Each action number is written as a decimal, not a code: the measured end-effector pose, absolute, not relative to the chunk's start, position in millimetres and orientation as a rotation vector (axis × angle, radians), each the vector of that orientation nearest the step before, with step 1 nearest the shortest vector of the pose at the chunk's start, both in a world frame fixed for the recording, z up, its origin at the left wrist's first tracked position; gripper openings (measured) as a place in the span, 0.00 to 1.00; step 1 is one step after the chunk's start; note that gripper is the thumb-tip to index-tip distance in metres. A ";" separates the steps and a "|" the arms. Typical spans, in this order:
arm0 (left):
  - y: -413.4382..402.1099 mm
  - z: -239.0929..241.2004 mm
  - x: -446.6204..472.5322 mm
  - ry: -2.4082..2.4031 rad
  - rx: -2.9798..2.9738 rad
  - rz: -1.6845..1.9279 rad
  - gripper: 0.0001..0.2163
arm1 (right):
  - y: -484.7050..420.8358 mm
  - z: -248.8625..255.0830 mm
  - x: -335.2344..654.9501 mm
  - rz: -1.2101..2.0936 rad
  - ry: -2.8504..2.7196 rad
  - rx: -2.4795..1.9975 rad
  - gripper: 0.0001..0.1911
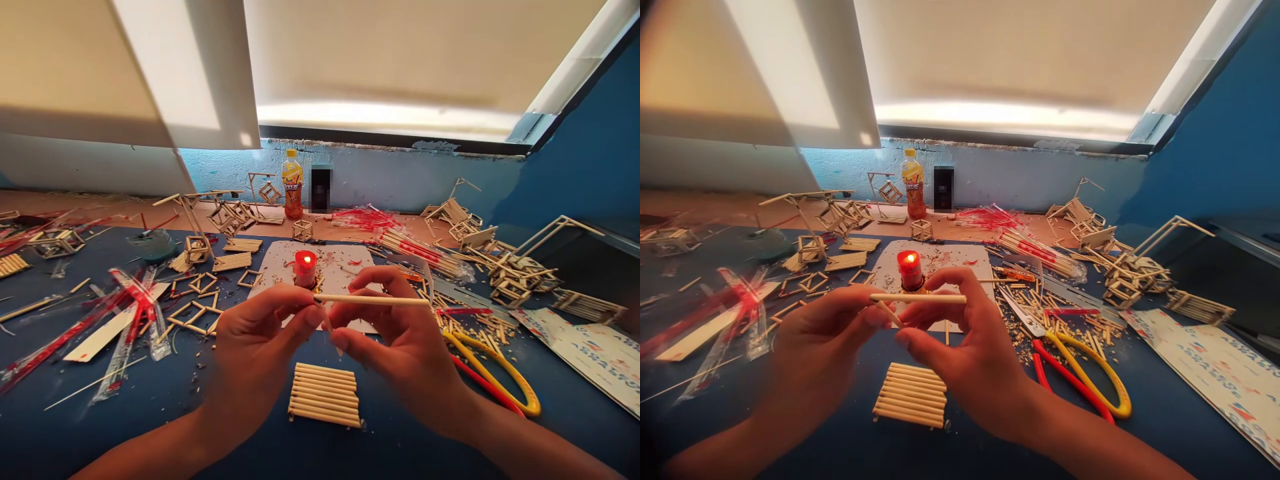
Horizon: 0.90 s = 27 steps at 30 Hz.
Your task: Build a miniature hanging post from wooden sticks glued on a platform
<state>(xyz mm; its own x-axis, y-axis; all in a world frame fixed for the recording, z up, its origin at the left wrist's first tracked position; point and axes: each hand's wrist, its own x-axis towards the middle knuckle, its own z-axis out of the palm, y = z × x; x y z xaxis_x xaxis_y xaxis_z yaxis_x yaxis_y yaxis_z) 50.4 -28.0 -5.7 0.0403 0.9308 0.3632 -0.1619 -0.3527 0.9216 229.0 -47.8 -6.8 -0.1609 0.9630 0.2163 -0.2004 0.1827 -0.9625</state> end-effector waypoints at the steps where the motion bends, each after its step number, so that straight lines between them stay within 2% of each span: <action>1: -28.1 -5.8 51.3 0.845 1.356 1.477 0.02 | -46.7 -6.6 228.9 1.266 -1.281 -0.830 0.24; 8: -29.8 -3.2 53.5 0.775 1.234 1.348 0.04 | -44.7 -7.1 228.2 1.234 -1.210 -0.872 0.23; 14: -30.6 4.7 43.6 0.785 1.272 1.275 0.16 | -46.7 -8.6 231.6 1.198 -1.252 -0.912 0.21; 27: -33.7 13.5 43.9 0.874 1.438 1.331 0.15 | -49.9 -14.2 232.6 0.940 -1.435 -0.880 0.21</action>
